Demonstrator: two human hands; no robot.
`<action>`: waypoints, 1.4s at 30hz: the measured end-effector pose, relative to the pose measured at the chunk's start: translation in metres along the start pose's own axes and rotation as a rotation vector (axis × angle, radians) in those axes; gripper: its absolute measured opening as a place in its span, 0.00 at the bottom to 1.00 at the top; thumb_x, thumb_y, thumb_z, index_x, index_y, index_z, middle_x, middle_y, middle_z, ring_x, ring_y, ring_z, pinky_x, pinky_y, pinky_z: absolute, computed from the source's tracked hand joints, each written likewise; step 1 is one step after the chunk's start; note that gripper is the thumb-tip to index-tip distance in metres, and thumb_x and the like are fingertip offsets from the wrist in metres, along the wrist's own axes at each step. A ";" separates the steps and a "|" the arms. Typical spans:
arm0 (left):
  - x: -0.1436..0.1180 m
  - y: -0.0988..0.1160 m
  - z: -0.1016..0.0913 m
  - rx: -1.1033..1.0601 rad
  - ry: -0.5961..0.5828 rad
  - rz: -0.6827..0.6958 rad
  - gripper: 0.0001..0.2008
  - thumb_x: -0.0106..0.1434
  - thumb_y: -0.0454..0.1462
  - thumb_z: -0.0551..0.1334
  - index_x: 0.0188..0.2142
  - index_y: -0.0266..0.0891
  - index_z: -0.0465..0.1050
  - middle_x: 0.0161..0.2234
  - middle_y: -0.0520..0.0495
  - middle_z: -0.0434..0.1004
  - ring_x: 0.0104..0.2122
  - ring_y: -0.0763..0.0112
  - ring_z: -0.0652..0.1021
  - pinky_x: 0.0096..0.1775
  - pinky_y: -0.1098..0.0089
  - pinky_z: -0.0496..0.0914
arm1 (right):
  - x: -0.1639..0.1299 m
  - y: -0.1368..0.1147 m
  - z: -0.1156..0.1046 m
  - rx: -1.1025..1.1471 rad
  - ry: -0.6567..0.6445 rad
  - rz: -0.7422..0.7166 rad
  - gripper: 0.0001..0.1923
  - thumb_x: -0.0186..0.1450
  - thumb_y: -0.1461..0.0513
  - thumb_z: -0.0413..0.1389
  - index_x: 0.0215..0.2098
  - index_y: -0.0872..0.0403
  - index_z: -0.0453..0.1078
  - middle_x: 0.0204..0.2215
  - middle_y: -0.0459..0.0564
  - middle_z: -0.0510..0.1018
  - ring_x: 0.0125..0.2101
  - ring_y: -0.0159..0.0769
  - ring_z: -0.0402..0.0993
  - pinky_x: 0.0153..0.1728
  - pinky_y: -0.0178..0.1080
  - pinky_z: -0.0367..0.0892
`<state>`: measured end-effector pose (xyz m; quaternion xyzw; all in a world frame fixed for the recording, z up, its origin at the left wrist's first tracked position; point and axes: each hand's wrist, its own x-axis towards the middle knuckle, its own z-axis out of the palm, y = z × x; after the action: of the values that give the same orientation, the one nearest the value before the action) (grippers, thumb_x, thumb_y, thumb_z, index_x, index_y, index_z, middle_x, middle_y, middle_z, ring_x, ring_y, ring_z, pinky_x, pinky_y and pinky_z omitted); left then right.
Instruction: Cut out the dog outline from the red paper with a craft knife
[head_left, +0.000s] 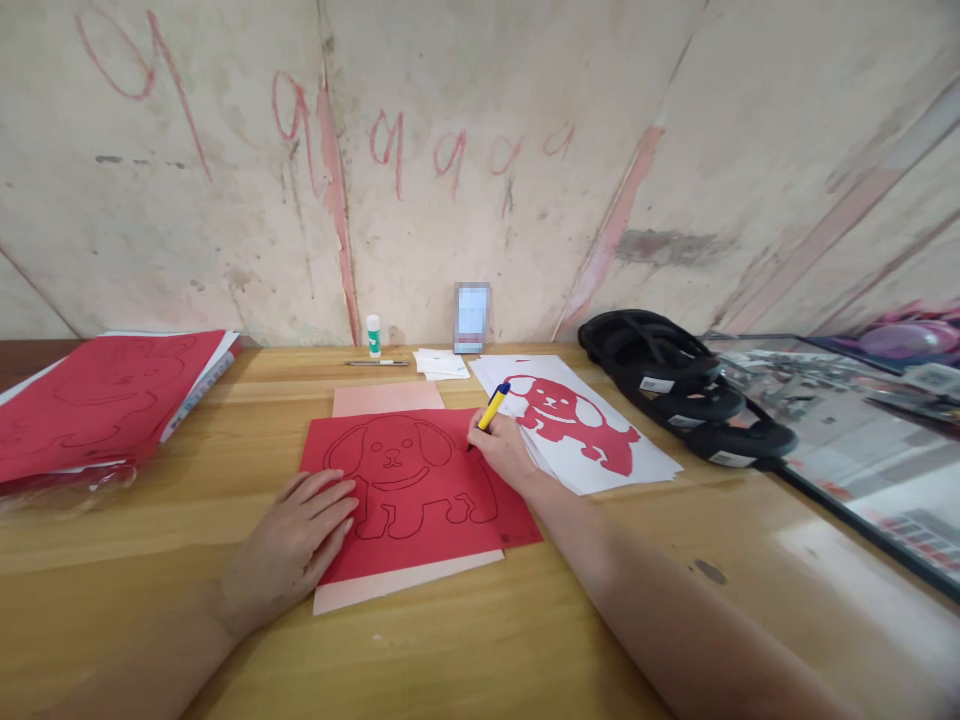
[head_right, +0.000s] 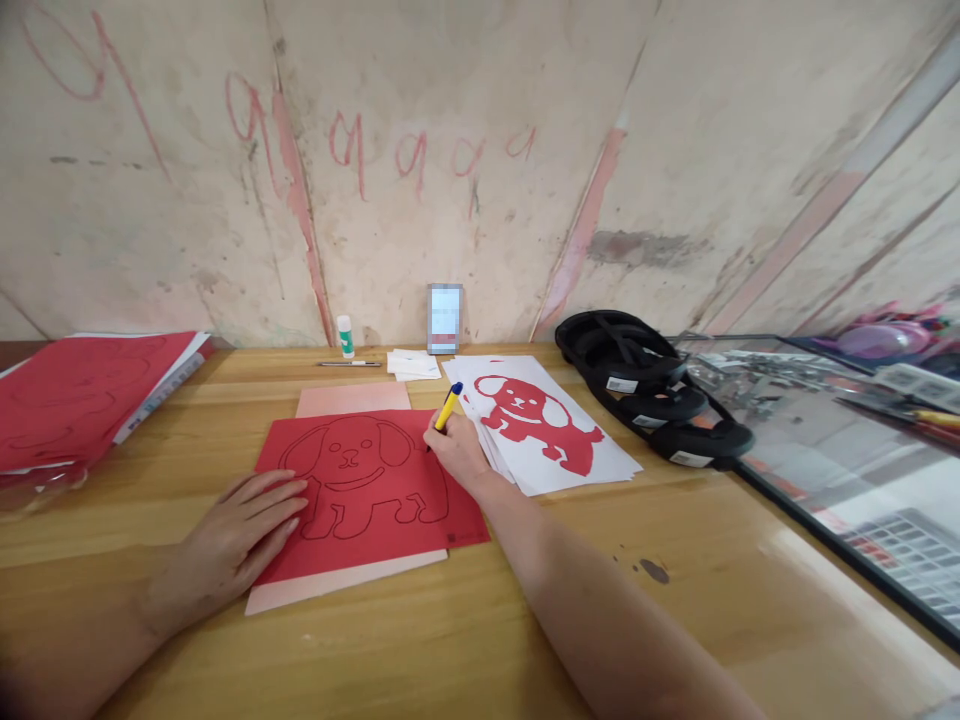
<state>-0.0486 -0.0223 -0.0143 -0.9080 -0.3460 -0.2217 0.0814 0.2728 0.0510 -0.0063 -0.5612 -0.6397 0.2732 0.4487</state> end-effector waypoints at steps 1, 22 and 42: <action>0.001 0.001 -0.001 0.006 0.005 0.004 0.13 0.66 0.37 0.56 0.48 0.43 0.73 0.52 0.47 0.75 0.54 0.59 0.70 0.54 0.57 0.65 | 0.000 0.000 0.000 -0.001 -0.005 -0.002 0.05 0.50 0.61 0.50 0.18 0.52 0.60 0.17 0.42 0.65 0.23 0.32 0.61 0.27 0.35 0.56; 0.004 0.022 -0.019 -0.049 -0.118 0.204 0.26 0.63 0.44 0.61 0.59 0.41 0.64 0.56 0.42 0.71 0.57 0.52 0.68 0.57 0.53 0.62 | 0.000 -0.002 0.002 0.258 -0.077 -0.032 0.07 0.53 0.57 0.55 0.26 0.53 0.65 0.18 0.42 0.67 0.21 0.30 0.63 0.24 0.35 0.60; 0.002 -0.024 -0.014 0.058 -0.067 -0.590 0.27 0.60 0.53 0.58 0.48 0.33 0.69 0.44 0.34 0.77 0.44 0.48 0.77 0.43 0.49 0.71 | 0.017 0.031 -0.007 -0.249 0.074 -0.227 0.16 0.64 0.56 0.50 0.48 0.52 0.69 0.40 0.53 0.79 0.41 0.43 0.75 0.47 0.49 0.67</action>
<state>-0.0684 -0.0073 -0.0014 -0.7724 -0.6037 -0.1955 0.0279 0.2947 0.0732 -0.0252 -0.5464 -0.7108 0.1187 0.4268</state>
